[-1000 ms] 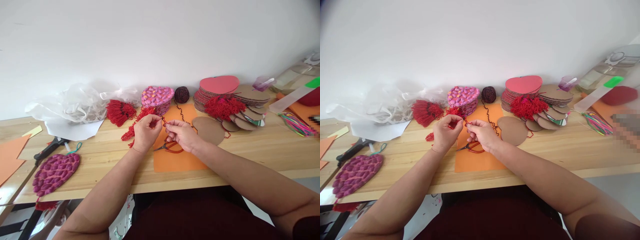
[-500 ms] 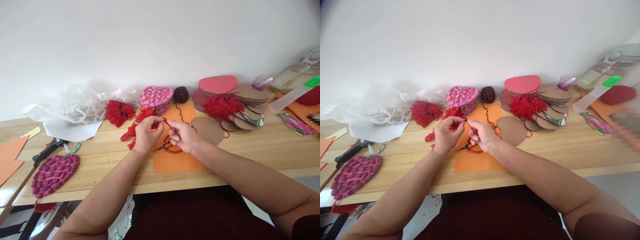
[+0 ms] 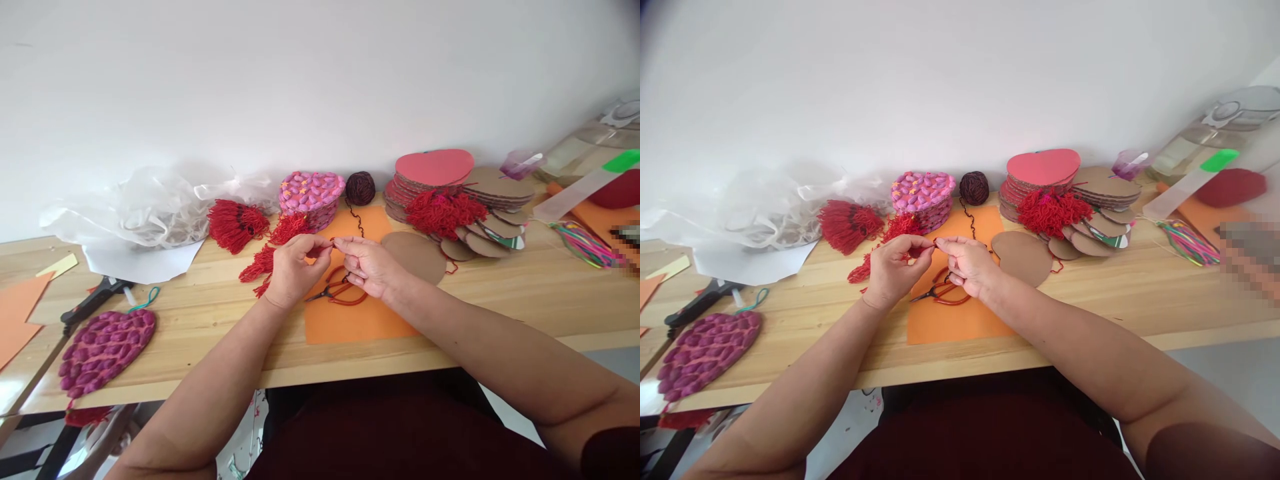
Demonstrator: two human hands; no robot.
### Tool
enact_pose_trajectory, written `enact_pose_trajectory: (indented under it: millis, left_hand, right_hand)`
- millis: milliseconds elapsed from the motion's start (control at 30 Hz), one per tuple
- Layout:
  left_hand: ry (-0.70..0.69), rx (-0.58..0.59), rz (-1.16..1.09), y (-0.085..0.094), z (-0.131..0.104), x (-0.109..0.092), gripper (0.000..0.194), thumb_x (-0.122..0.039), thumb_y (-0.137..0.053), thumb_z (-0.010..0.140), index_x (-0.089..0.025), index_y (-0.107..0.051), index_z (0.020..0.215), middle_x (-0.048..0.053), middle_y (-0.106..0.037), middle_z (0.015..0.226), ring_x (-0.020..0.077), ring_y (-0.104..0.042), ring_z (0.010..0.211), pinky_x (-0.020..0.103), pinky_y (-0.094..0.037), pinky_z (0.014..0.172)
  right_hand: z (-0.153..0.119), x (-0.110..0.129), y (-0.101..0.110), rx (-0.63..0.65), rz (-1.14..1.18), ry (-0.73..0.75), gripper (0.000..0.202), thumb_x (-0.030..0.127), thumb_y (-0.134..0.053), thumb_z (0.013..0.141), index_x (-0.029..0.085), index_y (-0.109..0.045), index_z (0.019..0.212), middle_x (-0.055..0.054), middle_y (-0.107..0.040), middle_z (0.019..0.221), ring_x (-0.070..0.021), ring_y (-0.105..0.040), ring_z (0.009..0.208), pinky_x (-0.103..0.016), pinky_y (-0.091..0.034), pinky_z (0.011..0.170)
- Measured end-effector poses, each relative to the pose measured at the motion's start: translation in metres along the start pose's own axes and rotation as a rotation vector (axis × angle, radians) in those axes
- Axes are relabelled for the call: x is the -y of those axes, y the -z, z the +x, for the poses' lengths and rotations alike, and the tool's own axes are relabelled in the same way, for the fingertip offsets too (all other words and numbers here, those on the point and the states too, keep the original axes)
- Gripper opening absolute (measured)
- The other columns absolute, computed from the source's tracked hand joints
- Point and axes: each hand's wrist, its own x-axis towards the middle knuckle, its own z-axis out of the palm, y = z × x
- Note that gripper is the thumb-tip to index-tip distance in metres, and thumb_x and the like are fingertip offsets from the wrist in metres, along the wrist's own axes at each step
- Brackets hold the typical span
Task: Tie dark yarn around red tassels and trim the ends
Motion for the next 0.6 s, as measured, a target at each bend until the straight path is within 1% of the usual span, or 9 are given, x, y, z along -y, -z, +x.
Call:
enact_pose_trajectory:
  millis: [67,133,267,367,433,500,600]
  left_hand:
    - [0.01,-0.011,0.023,0.001,0.0,0.0,0.006,-0.018,-0.065,0.082,-0.019,-0.071,0.084,0.001,-0.074,0.078,0.0111,-0.065,0.066,0.023,-0.052,0.067]
    - [0.038,-0.028,0.039,0.001,0.001,0.0,0.006,-0.018,-0.065,0.082,-0.019,-0.071,0.083,0.001,-0.073,0.076,0.011,-0.065,0.065,0.023,-0.052,0.066]
    - [0.115,-0.079,0.037,0.004,0.004,0.001,0.006,-0.018,-0.064,0.081,-0.018,-0.07,0.082,0.0,-0.072,0.074,0.0109,-0.064,0.063,0.023,-0.051,0.066]
    - [0.133,-0.09,0.036,0.005,0.005,0.002,0.006,-0.017,-0.064,0.082,-0.018,-0.07,0.083,0.0,-0.072,0.075,0.0112,-0.064,0.064,0.023,-0.051,0.067]
    - [0.12,-0.087,0.055,0.005,0.005,0.004,0.007,-0.016,-0.063,0.082,-0.018,-0.07,0.083,0.001,-0.072,0.076,0.0117,-0.064,0.066,0.024,-0.051,0.068]
    - [0.086,-0.081,0.097,0.004,0.004,0.006,0.007,-0.015,-0.063,0.082,-0.018,-0.07,0.083,0.001,-0.073,0.078,0.0126,-0.065,0.068,0.025,-0.052,0.07]
    - [0.012,-0.061,0.171,0.003,0.002,0.009,0.009,-0.014,-0.063,0.081,-0.019,-0.07,0.084,0.002,-0.074,0.081,0.0143,-0.066,0.072,0.026,-0.052,0.072]
  right_hand:
    - [0.0,-0.001,0.001,0.027,0.015,-0.006,0.021,0.028,-0.075,0.08,0.02,-0.056,0.081,0.012,-0.038,0.04,-0.0041,-0.019,0.032,-0.018,-0.016,0.032]
    - [0.002,-0.003,0.002,0.058,0.048,0.002,0.023,0.029,-0.076,0.079,0.02,-0.056,0.081,0.011,-0.043,0.044,-0.0034,-0.022,0.033,-0.017,-0.019,0.033]
    - [0.005,-0.009,0.002,0.104,0.102,-0.01,0.022,0.022,-0.078,0.076,0.016,-0.057,0.074,0.006,-0.056,0.056,-0.0029,-0.036,0.04,-0.016,-0.034,0.038]
    - [0.007,-0.012,0.002,0.127,0.083,-0.041,0.014,0.017,-0.073,0.078,0.015,-0.06,0.074,0.003,-0.06,0.06,-0.0045,-0.044,0.043,-0.018,-0.043,0.041]
    - [0.007,-0.014,0.002,0.156,0.049,-0.042,0.013,0.016,-0.073,0.077,0.015,-0.061,0.074,0.002,-0.061,0.06,-0.0049,-0.045,0.044,-0.018,-0.045,0.041]
    - [0.006,-0.014,0.002,0.186,-0.008,-0.014,0.016,0.018,-0.074,0.076,0.016,-0.059,0.072,0.003,-0.06,0.059,-0.0047,-0.042,0.042,-0.019,-0.045,0.04]
    - [0.003,-0.013,0.002,0.17,-0.162,0.085,0.019,0.02,-0.072,0.079,0.018,-0.056,0.071,0.004,-0.059,0.055,-0.0047,-0.039,0.038,-0.019,-0.043,0.036]
